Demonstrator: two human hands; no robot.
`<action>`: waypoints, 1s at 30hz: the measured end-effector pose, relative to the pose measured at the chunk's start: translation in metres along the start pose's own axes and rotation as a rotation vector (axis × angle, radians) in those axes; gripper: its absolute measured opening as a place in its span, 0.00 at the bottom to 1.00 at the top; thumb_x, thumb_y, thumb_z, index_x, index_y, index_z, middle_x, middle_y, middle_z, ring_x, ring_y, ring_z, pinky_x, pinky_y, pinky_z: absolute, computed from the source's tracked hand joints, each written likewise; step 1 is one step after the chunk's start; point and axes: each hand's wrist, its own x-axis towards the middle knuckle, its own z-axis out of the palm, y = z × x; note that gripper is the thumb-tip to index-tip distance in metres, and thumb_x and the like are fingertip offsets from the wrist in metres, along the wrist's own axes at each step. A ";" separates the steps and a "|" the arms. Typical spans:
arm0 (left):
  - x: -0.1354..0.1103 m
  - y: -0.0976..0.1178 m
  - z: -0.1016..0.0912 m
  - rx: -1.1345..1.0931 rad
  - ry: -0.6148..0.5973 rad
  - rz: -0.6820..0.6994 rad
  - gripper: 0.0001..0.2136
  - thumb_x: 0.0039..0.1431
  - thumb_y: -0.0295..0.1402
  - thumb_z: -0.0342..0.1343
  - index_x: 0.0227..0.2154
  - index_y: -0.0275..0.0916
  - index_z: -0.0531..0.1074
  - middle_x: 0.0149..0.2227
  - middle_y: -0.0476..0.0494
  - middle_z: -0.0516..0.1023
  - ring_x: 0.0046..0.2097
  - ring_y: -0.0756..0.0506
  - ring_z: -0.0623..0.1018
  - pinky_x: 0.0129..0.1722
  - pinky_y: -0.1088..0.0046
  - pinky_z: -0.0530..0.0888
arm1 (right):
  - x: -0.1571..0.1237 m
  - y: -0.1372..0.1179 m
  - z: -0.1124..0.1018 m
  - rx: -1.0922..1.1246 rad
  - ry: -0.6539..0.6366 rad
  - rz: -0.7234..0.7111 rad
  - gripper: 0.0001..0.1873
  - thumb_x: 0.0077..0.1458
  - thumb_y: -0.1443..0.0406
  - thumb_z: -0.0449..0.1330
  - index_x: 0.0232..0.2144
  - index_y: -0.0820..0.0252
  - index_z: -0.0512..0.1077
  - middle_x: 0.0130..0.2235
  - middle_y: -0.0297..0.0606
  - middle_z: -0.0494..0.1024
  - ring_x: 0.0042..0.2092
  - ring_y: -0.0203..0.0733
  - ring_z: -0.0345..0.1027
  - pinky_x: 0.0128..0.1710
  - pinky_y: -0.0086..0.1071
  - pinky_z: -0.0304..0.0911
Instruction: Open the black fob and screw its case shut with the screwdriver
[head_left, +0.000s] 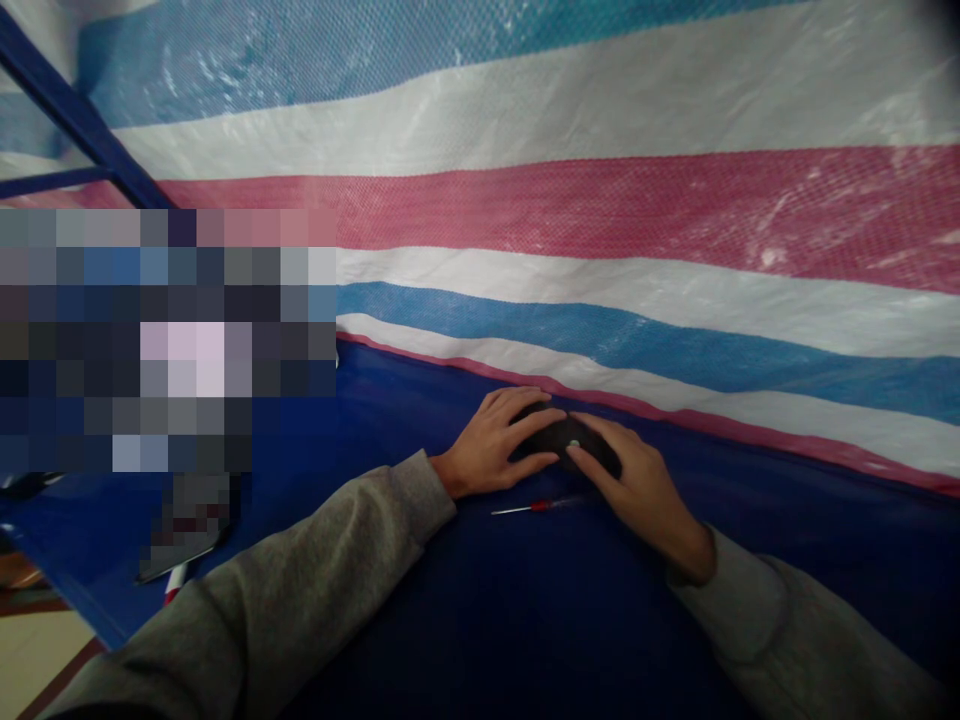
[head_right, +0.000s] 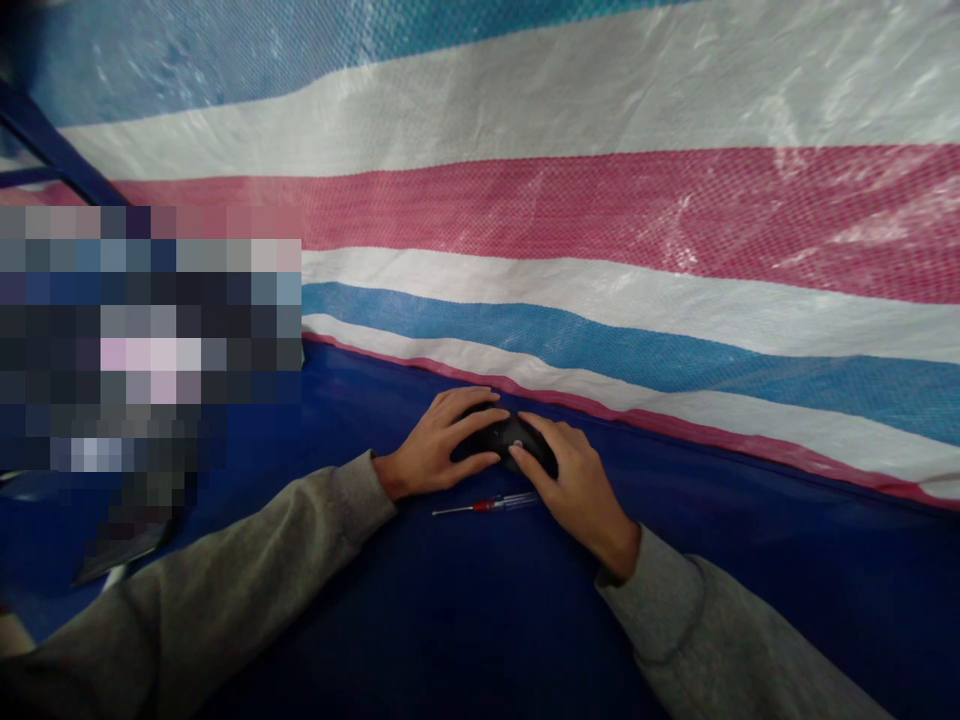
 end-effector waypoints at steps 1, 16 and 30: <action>0.000 0.000 0.001 0.015 -0.028 0.032 0.22 0.65 0.46 0.50 0.57 0.41 0.65 0.60 0.37 0.67 0.63 0.39 0.63 0.63 0.55 0.60 | 0.000 0.000 0.000 0.001 -0.006 -0.004 0.22 0.62 0.54 0.53 0.53 0.57 0.69 0.49 0.44 0.78 0.48 0.49 0.71 0.49 0.45 0.66; 0.000 -0.004 0.000 -0.012 -0.043 -0.097 0.19 0.65 0.41 0.52 0.56 0.43 0.68 0.55 0.39 0.71 0.57 0.41 0.70 0.57 0.57 0.64 | 0.016 -0.025 -0.049 -0.125 -0.291 -0.117 0.06 0.56 0.60 0.59 0.34 0.53 0.74 0.25 0.31 0.75 0.26 0.40 0.69 0.27 0.34 0.61; 0.001 -0.006 0.006 -0.017 -0.022 -0.111 0.17 0.66 0.41 0.51 0.56 0.45 0.69 0.57 0.40 0.70 0.59 0.41 0.69 0.58 0.57 0.65 | 0.036 -0.040 -0.081 -0.059 -0.436 -0.206 0.09 0.57 0.58 0.58 0.35 0.52 0.77 0.33 0.36 0.80 0.33 0.44 0.74 0.33 0.36 0.67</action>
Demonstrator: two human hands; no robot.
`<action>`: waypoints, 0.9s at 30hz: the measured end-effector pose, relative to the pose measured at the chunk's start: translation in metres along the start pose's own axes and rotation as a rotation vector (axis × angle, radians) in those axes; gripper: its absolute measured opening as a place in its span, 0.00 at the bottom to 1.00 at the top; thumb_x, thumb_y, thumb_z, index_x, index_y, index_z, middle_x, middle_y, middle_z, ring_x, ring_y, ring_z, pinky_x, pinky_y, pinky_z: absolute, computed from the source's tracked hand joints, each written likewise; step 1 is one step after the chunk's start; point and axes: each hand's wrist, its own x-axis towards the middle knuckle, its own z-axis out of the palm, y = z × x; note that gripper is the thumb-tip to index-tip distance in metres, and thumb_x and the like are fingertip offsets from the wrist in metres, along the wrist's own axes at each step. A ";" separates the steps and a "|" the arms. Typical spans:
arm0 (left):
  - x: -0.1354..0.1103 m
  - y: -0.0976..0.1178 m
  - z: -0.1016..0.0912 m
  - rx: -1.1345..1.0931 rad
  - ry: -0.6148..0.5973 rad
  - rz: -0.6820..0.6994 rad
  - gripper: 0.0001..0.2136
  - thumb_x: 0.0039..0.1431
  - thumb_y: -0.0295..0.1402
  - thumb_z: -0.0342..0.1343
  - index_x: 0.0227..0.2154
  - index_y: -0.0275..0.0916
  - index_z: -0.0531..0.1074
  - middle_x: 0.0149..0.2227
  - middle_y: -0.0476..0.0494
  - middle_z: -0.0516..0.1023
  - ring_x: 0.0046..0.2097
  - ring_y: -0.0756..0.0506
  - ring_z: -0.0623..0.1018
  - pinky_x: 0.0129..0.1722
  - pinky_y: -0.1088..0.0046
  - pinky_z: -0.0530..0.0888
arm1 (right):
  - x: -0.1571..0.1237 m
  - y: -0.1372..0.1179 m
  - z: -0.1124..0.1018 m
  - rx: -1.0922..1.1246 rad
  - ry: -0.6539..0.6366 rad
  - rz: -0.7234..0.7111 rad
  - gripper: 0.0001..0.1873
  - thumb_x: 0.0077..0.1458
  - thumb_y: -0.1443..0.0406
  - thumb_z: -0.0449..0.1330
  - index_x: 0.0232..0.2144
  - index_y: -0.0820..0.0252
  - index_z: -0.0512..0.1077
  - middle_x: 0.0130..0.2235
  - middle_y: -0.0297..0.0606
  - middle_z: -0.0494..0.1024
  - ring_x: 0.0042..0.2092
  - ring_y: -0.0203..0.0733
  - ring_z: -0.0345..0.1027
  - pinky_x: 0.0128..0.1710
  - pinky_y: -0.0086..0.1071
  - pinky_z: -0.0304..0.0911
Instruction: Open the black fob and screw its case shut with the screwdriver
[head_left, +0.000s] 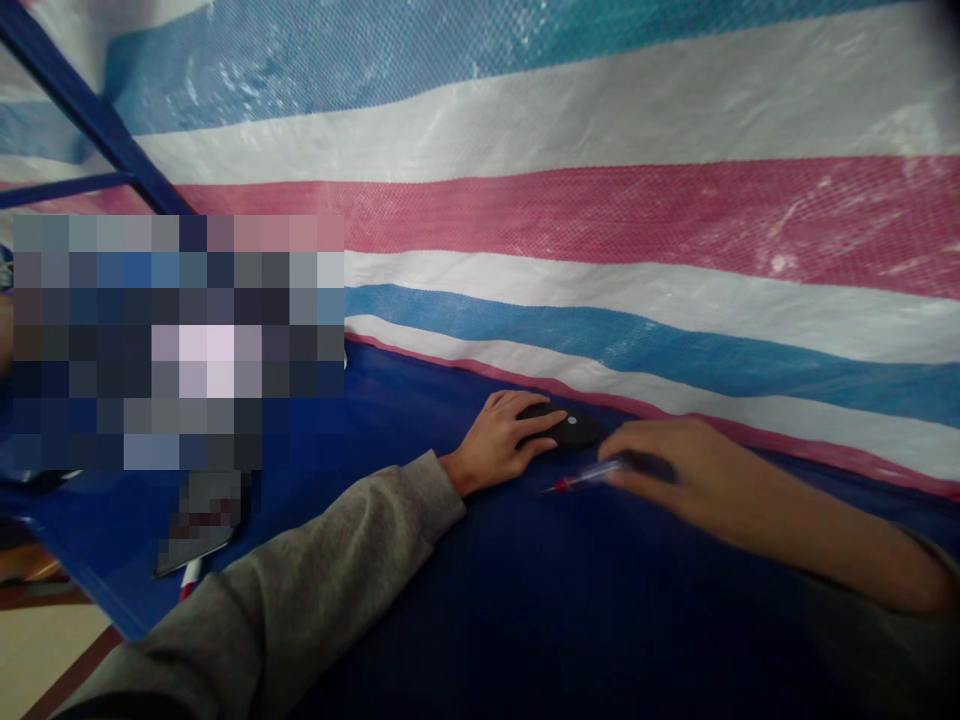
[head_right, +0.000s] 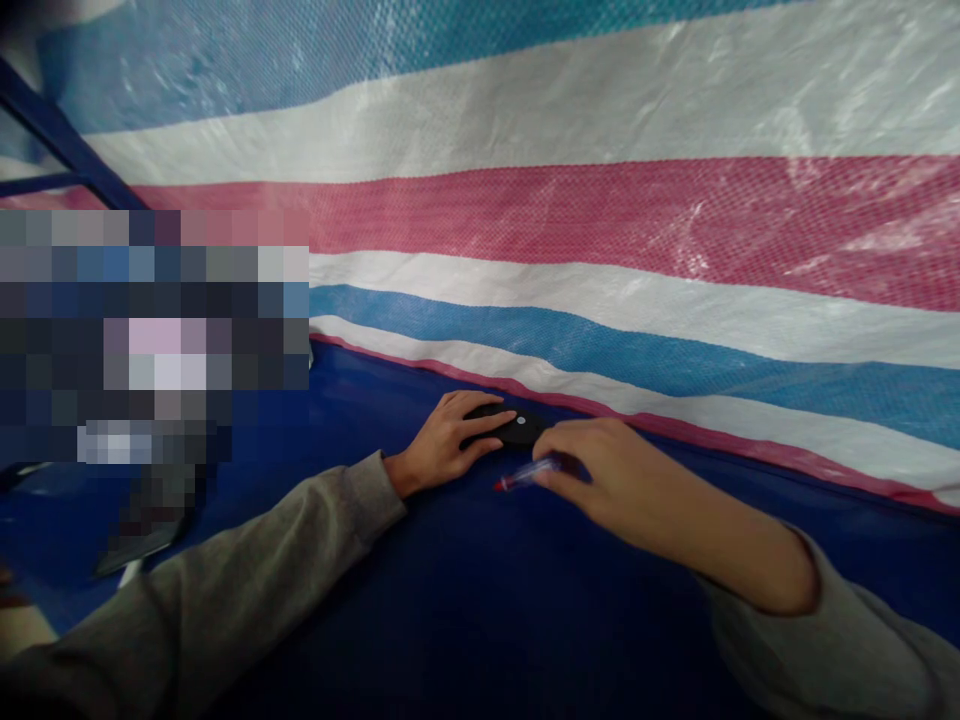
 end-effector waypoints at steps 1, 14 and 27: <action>0.000 0.000 0.000 0.004 -0.002 0.008 0.17 0.66 0.41 0.50 0.56 0.45 0.69 0.57 0.40 0.70 0.59 0.41 0.69 0.58 0.57 0.65 | 0.005 -0.002 -0.013 0.013 0.005 0.015 0.11 0.57 0.56 0.58 0.34 0.51 0.78 0.31 0.35 0.80 0.31 0.43 0.73 0.31 0.35 0.67; 0.000 0.001 0.002 0.064 -0.015 0.074 0.18 0.67 0.42 0.49 0.56 0.45 0.69 0.59 0.37 0.68 0.61 0.40 0.68 0.60 0.52 0.64 | 0.038 0.007 -0.035 -0.142 -0.008 -0.068 0.10 0.52 0.61 0.60 0.21 0.52 0.76 0.17 0.31 0.73 0.19 0.37 0.65 0.18 0.31 0.53; -0.001 -0.001 0.002 0.031 0.066 0.188 0.17 0.67 0.41 0.50 0.53 0.39 0.71 0.58 0.39 0.70 0.62 0.43 0.66 0.62 0.59 0.64 | 0.040 -0.017 -0.052 -0.078 0.273 -0.077 0.11 0.53 0.55 0.60 0.26 0.53 0.78 0.22 0.31 0.77 0.22 0.39 0.69 0.21 0.31 0.60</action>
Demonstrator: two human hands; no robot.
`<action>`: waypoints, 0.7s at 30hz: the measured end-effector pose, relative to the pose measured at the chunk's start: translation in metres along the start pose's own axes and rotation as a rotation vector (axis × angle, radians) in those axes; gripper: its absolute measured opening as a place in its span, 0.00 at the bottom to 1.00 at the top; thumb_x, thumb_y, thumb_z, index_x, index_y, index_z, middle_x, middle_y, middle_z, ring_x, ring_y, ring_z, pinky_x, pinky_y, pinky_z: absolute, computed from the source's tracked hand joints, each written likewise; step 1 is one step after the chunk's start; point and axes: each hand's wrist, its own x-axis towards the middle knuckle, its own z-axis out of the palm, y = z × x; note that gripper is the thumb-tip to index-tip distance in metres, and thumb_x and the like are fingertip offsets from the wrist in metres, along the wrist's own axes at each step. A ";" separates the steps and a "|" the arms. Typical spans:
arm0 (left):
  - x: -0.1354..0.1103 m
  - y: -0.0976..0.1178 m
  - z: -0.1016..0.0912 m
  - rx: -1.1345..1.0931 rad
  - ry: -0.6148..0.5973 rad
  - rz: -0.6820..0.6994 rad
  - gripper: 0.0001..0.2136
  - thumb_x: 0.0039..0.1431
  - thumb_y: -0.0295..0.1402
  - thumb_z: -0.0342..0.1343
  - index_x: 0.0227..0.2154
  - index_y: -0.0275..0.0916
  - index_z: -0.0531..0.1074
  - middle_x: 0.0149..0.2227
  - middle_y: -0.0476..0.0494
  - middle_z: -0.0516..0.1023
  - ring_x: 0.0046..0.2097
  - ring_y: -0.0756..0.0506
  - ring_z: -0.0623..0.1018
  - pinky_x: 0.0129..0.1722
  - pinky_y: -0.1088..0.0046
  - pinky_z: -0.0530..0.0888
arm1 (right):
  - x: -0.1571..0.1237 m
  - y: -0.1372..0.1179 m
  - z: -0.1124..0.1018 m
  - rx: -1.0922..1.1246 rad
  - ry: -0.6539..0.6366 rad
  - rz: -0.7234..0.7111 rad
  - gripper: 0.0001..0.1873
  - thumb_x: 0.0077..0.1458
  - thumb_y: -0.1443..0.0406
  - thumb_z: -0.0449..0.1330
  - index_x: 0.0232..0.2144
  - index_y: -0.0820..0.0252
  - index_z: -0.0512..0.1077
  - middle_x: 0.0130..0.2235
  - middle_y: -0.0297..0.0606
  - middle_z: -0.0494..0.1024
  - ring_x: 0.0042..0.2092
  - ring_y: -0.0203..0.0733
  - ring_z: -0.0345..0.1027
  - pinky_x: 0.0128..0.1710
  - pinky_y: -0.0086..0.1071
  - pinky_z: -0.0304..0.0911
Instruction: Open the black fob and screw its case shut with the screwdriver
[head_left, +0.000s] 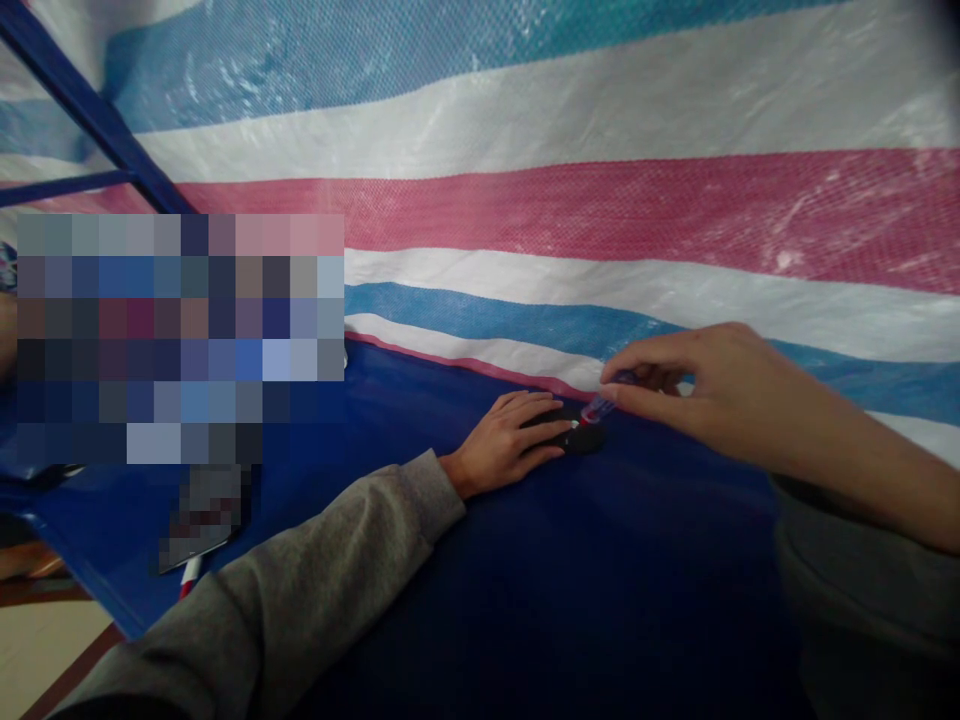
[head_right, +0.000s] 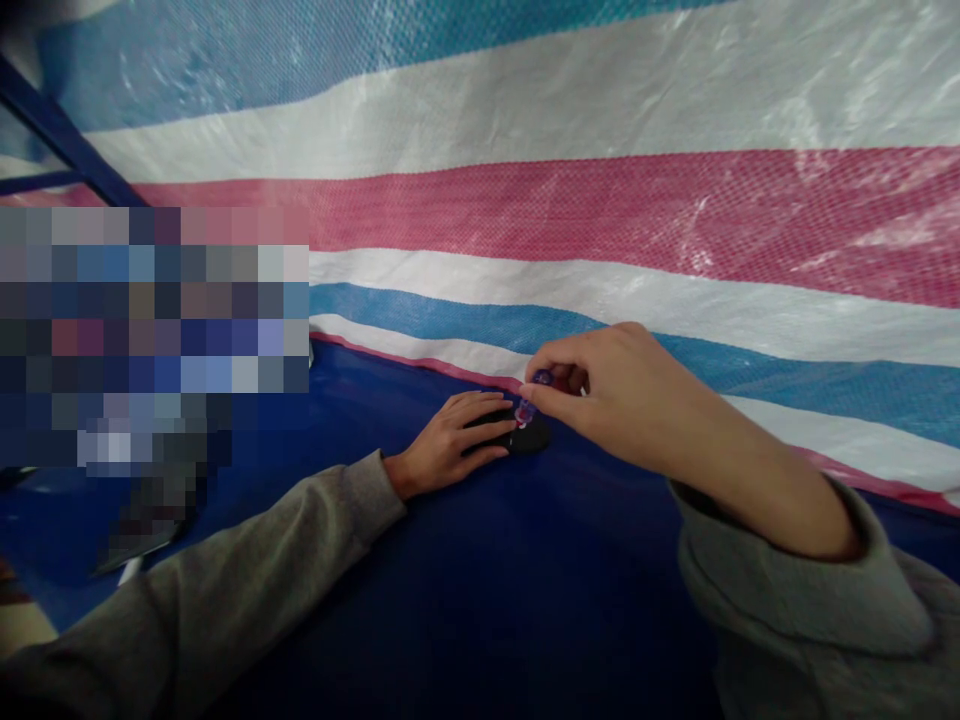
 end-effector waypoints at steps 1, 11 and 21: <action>0.000 0.000 -0.001 -0.010 0.013 -0.002 0.17 0.66 0.41 0.51 0.52 0.39 0.71 0.57 0.39 0.71 0.62 0.43 0.67 0.61 0.59 0.65 | -0.003 0.002 0.003 -0.002 0.010 0.008 0.11 0.53 0.55 0.60 0.27 0.52 0.79 0.22 0.32 0.78 0.22 0.39 0.70 0.21 0.32 0.60; 0.001 0.002 -0.005 -0.068 0.136 0.004 0.10 0.65 0.38 0.54 0.41 0.37 0.75 0.44 0.41 0.77 0.53 0.43 0.74 0.53 0.63 0.70 | -0.015 0.000 0.008 0.018 -0.029 0.099 0.13 0.55 0.53 0.59 0.32 0.51 0.79 0.27 0.34 0.80 0.27 0.43 0.72 0.26 0.36 0.63; 0.000 0.002 -0.006 -0.083 0.139 -0.035 0.08 0.64 0.36 0.55 0.39 0.37 0.75 0.40 0.42 0.77 0.48 0.44 0.75 0.49 0.65 0.70 | -0.015 -0.006 0.004 0.029 -0.011 0.121 0.13 0.55 0.53 0.59 0.33 0.52 0.79 0.27 0.33 0.80 0.29 0.43 0.73 0.29 0.38 0.63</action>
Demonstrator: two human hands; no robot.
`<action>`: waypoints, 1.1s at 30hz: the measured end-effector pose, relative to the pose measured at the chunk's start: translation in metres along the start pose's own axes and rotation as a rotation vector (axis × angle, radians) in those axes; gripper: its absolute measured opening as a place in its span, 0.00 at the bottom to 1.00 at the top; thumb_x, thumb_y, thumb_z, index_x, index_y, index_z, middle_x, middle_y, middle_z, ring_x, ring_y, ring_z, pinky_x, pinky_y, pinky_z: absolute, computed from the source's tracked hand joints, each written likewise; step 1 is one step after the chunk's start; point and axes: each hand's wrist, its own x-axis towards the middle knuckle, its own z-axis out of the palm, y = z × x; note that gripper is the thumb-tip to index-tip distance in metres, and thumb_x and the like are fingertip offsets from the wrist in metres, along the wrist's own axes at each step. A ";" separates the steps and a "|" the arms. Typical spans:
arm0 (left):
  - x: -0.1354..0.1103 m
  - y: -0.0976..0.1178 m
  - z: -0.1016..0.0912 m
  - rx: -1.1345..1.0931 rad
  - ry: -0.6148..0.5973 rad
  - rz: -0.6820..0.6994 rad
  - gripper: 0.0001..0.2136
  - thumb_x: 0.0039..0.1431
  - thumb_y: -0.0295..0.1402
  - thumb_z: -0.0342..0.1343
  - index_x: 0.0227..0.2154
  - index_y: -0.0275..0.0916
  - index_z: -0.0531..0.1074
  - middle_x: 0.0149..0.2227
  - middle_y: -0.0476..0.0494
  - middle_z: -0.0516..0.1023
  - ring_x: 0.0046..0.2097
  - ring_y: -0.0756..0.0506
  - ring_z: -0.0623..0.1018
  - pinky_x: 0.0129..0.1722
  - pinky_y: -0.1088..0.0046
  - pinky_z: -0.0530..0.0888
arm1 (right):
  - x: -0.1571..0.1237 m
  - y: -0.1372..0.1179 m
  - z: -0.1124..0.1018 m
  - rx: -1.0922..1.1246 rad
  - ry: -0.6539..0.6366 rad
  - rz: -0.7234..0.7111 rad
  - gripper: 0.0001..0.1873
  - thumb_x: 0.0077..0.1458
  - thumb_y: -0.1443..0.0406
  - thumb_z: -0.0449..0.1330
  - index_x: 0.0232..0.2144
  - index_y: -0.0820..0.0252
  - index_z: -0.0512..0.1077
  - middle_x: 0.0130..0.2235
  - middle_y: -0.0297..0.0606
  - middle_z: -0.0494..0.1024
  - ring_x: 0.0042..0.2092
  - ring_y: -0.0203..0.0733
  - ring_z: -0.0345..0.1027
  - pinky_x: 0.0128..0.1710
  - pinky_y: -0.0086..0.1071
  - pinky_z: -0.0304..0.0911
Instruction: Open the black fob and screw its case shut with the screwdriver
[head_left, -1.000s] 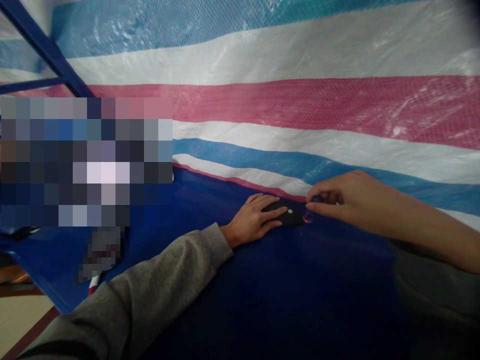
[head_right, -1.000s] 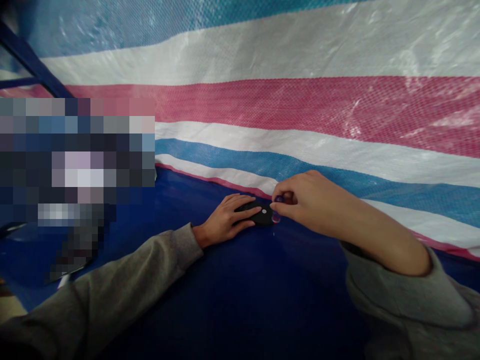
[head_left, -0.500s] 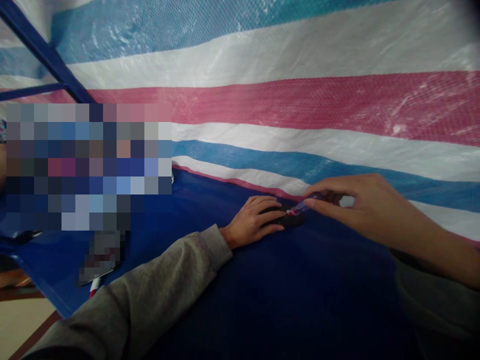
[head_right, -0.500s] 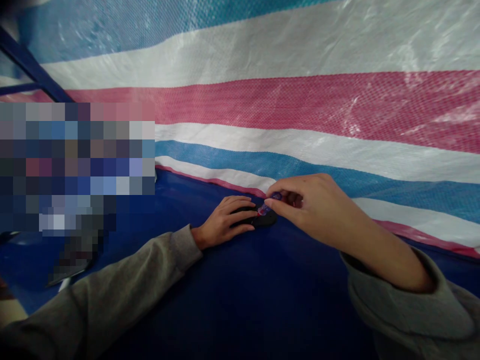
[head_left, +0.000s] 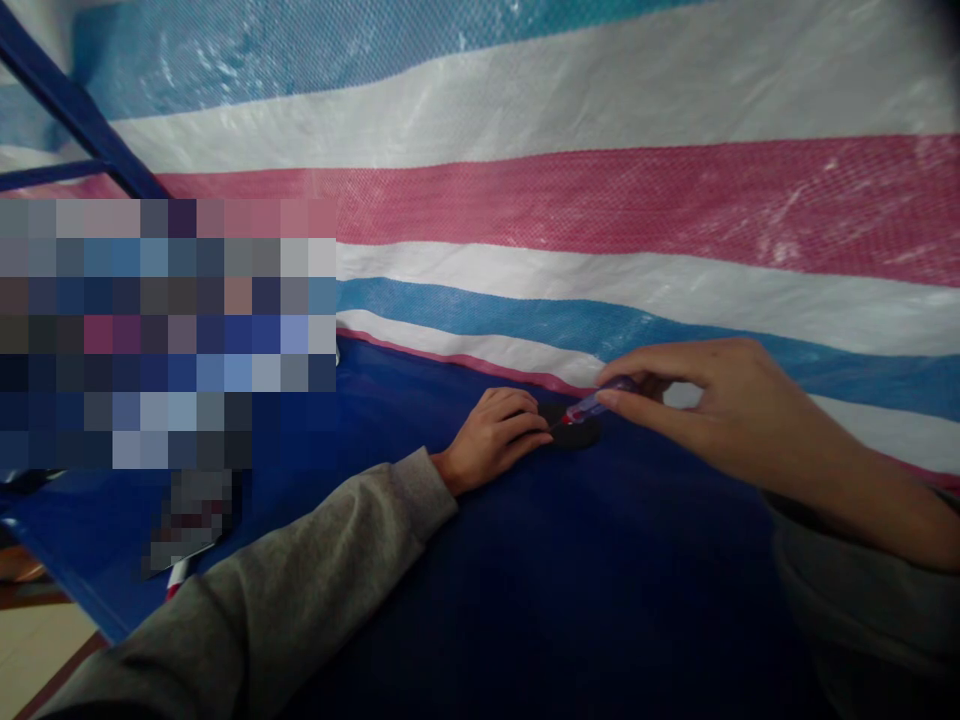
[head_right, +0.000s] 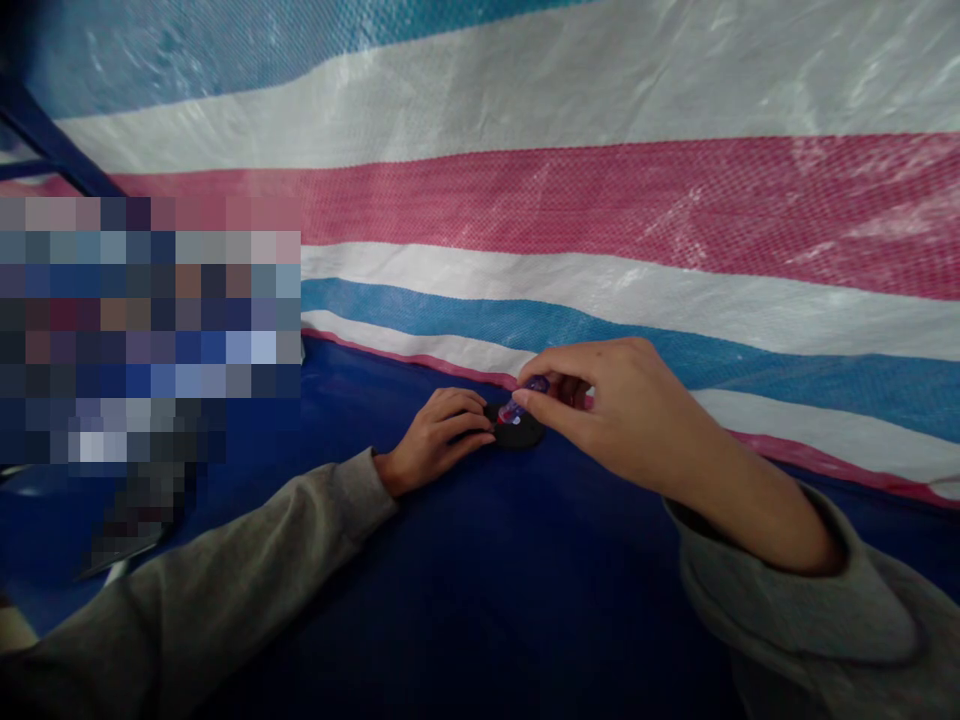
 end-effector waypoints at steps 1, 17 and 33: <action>0.000 0.000 0.000 0.001 0.001 0.001 0.08 0.64 0.36 0.55 0.39 0.37 0.75 0.40 0.42 0.77 0.48 0.44 0.75 0.49 0.65 0.70 | 0.000 0.000 0.000 -0.002 0.001 -0.002 0.13 0.55 0.53 0.59 0.33 0.52 0.79 0.27 0.33 0.80 0.28 0.43 0.72 0.28 0.37 0.63; 0.000 0.001 -0.002 0.021 0.036 -0.087 0.07 0.64 0.35 0.56 0.36 0.37 0.75 0.36 0.46 0.79 0.40 0.47 0.74 0.42 0.69 0.66 | -0.001 -0.001 -0.006 -0.006 0.042 -0.010 0.10 0.55 0.55 0.59 0.32 0.51 0.79 0.28 0.31 0.80 0.29 0.41 0.73 0.29 0.36 0.64; -0.002 0.001 -0.001 -0.118 0.173 -0.075 0.06 0.64 0.31 0.55 0.40 0.38 0.76 0.38 0.44 0.81 0.40 0.47 0.78 0.42 0.68 0.73 | -0.001 -0.004 -0.007 -0.021 0.072 -0.009 0.11 0.56 0.55 0.59 0.33 0.52 0.79 0.28 0.32 0.81 0.29 0.42 0.74 0.30 0.36 0.65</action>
